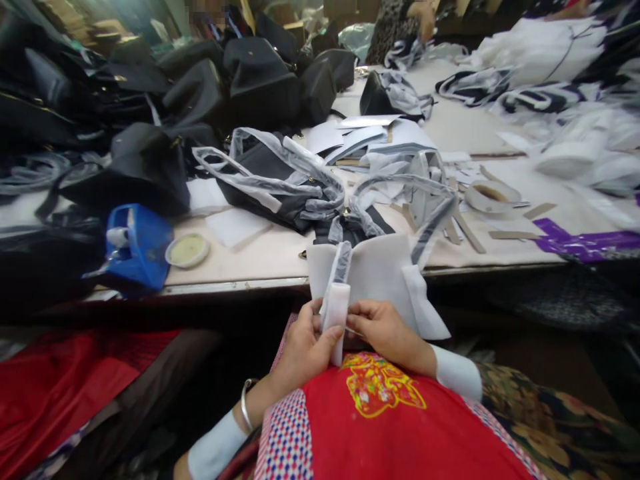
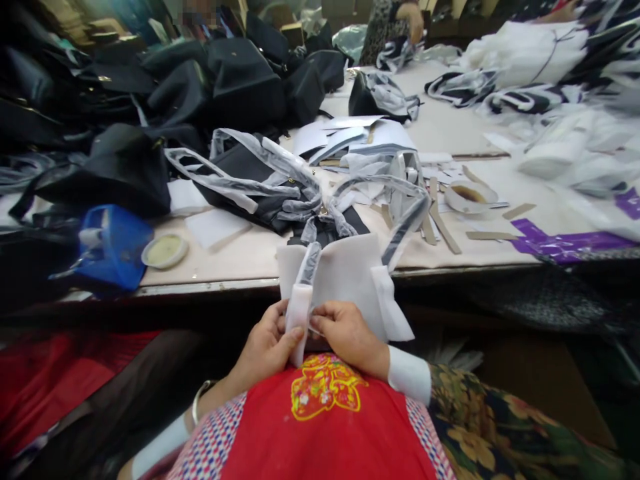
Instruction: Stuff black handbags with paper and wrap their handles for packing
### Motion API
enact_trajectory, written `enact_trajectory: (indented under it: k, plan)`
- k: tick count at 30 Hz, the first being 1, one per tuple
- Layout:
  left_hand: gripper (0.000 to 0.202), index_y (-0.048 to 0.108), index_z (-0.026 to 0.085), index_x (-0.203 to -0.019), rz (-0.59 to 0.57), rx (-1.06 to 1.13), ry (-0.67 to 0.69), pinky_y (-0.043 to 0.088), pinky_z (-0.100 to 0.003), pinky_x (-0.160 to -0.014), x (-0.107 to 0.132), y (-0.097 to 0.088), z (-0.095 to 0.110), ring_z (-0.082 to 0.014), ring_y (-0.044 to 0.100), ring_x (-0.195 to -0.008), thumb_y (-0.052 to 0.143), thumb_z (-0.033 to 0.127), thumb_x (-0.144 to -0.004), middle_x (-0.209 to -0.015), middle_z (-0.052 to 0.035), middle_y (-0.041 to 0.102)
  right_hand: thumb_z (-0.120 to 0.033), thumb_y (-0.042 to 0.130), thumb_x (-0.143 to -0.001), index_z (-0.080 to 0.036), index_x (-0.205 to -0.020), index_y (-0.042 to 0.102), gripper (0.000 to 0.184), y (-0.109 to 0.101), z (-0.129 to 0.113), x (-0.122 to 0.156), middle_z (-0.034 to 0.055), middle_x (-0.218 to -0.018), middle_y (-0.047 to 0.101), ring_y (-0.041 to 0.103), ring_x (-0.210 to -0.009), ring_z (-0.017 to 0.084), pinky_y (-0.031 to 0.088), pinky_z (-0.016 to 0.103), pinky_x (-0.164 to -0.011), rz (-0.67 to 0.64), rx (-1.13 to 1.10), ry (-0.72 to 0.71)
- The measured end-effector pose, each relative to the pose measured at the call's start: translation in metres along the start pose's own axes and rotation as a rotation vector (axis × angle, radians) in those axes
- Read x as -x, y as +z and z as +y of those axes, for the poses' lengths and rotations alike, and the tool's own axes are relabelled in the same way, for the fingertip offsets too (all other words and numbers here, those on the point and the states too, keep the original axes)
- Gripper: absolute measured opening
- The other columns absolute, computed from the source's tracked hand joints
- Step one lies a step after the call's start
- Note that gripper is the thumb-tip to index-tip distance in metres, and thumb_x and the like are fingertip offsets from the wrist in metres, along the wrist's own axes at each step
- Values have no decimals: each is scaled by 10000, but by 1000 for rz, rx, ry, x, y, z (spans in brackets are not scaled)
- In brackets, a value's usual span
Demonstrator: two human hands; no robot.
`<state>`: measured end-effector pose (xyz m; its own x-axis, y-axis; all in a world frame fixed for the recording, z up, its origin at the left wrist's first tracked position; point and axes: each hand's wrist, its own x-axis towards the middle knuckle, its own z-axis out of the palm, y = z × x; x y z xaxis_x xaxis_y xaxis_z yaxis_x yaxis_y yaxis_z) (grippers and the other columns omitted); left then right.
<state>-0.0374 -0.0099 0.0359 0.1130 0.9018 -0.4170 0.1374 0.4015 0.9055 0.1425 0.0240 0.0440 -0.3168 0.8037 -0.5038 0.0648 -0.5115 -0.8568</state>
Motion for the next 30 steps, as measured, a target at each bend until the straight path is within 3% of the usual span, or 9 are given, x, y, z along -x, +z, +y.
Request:
enact_trajectory:
  k: [4,8,12,16,23,27,30]
  plan:
    - [557,498,173,-1208,18,143,-28,572,-327,-718,0,3,-1,-236,732,-831,739,443,-785,-939,-73,754,-470,775,-699,-153,-767,686,337,4,8,-8,-9,-646,625,521,-576,118,424,252,-563,-8,-53,-28]
    - [477,581,154,-1069,-40,223,-58,566,-315,-706,-2,2,-4,-242,733,-840,769,446,-742,-935,-88,756,-511,749,-747,-149,-834,681,379,-4,6,-4,-30,-596,573,424,-499,82,320,220,-484,-84,46,4]
    - [406,650,129,-1049,-35,172,-33,531,-270,-645,0,2,-2,-221,716,-806,745,407,-768,-935,-90,753,-514,661,-810,-171,-721,614,357,-15,-2,8,-37,-513,523,383,-423,83,272,228,-432,-142,311,142]
    - [400,679,126,-1116,-95,172,35,541,-275,-738,0,0,2,-219,705,-888,730,352,-790,-1045,-88,753,-446,584,-842,-183,-609,572,351,-21,-2,7,-23,-522,516,448,-497,112,352,239,-493,-72,457,4]
    - [335,733,112,-1009,-81,87,62,534,-276,-729,-6,-4,-14,-225,692,-853,711,384,-814,-944,-83,762,-282,495,-910,-196,-928,752,272,-16,-4,-16,18,-828,733,660,-803,202,515,299,-770,-245,604,-324]
    - [330,742,116,-993,-50,148,55,525,-266,-688,-7,-4,-19,-214,680,-806,712,387,-806,-916,-79,763,-292,531,-947,-185,-1132,701,274,-27,-16,-7,62,-1002,744,677,-911,226,523,361,-894,-233,735,-316]
    - [292,742,127,-973,-50,159,53,528,-279,-698,-7,-3,-13,-221,679,-814,704,358,-799,-916,-73,764,-309,682,-870,-186,-1332,570,491,-45,-28,10,103,-1163,705,665,-1017,251,525,387,-940,-335,864,-340]
